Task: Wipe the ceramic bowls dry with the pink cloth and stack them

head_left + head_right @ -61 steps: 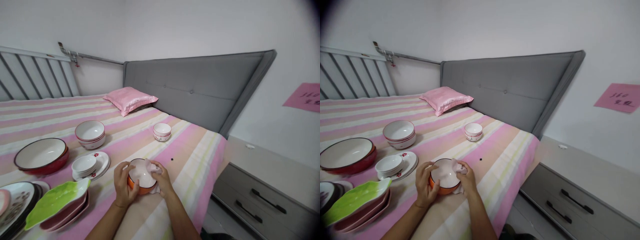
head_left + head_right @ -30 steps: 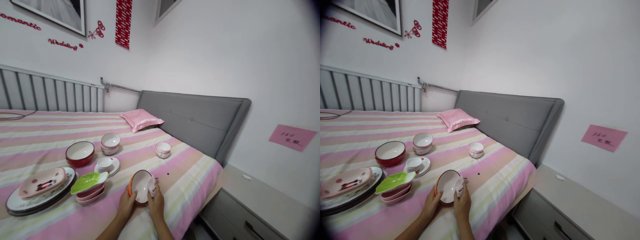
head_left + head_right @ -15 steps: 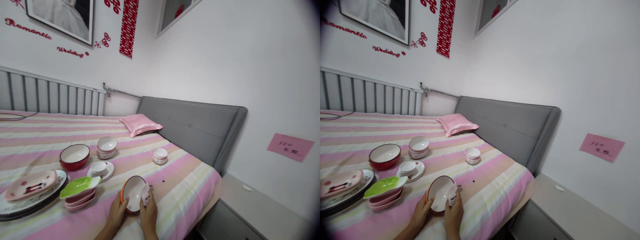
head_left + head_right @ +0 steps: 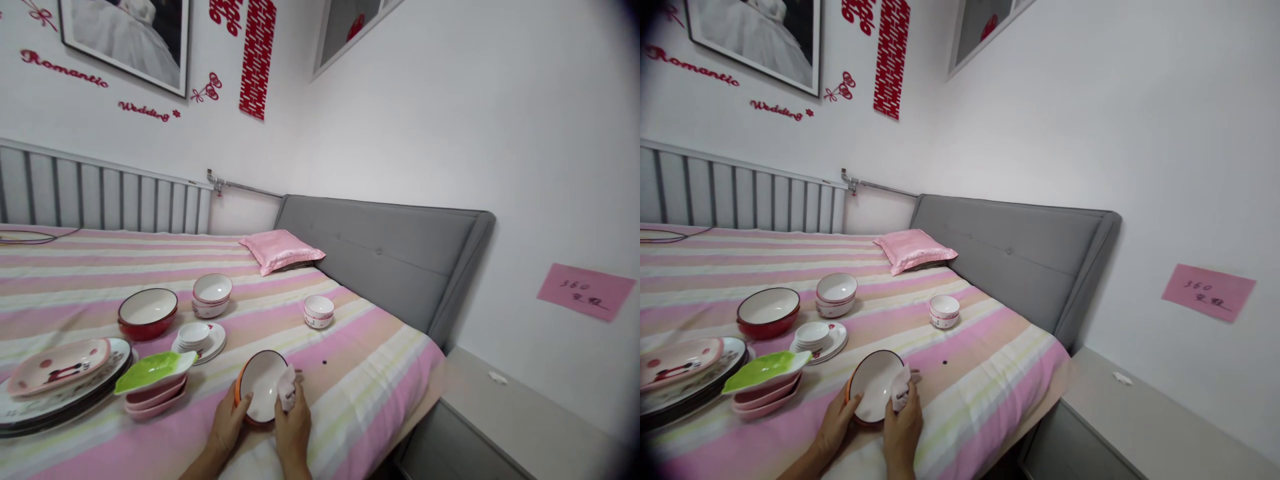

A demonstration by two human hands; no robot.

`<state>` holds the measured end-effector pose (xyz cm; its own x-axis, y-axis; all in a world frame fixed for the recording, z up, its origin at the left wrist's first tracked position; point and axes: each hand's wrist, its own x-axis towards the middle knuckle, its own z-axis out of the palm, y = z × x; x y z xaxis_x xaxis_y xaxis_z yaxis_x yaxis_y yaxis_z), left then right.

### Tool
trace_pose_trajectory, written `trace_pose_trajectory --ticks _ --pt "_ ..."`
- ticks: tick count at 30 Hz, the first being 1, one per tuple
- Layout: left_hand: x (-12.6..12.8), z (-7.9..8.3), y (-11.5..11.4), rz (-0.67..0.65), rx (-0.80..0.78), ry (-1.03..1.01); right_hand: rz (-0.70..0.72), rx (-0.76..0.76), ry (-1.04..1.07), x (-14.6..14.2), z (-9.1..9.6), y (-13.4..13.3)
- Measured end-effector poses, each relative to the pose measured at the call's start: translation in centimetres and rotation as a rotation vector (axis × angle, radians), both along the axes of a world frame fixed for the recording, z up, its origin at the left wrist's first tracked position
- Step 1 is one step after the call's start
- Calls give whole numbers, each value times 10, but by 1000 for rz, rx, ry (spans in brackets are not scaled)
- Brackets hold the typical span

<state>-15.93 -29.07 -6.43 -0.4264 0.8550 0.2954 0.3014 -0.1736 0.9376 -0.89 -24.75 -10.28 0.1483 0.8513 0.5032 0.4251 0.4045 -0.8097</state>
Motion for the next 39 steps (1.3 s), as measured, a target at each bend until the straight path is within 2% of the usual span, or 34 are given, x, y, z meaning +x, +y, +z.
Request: trace_pose_trajectory --ticks 9,18,39 --pt "0 -1 -2 -8 7 4 -9 -27 16 0 7 -4" --pt "0 -2 -1 -8 12 -15 11 24 15 1 2 -1" --pt "7 5 -4 22 44 -36 -36 -29 3 -2 11 -11"
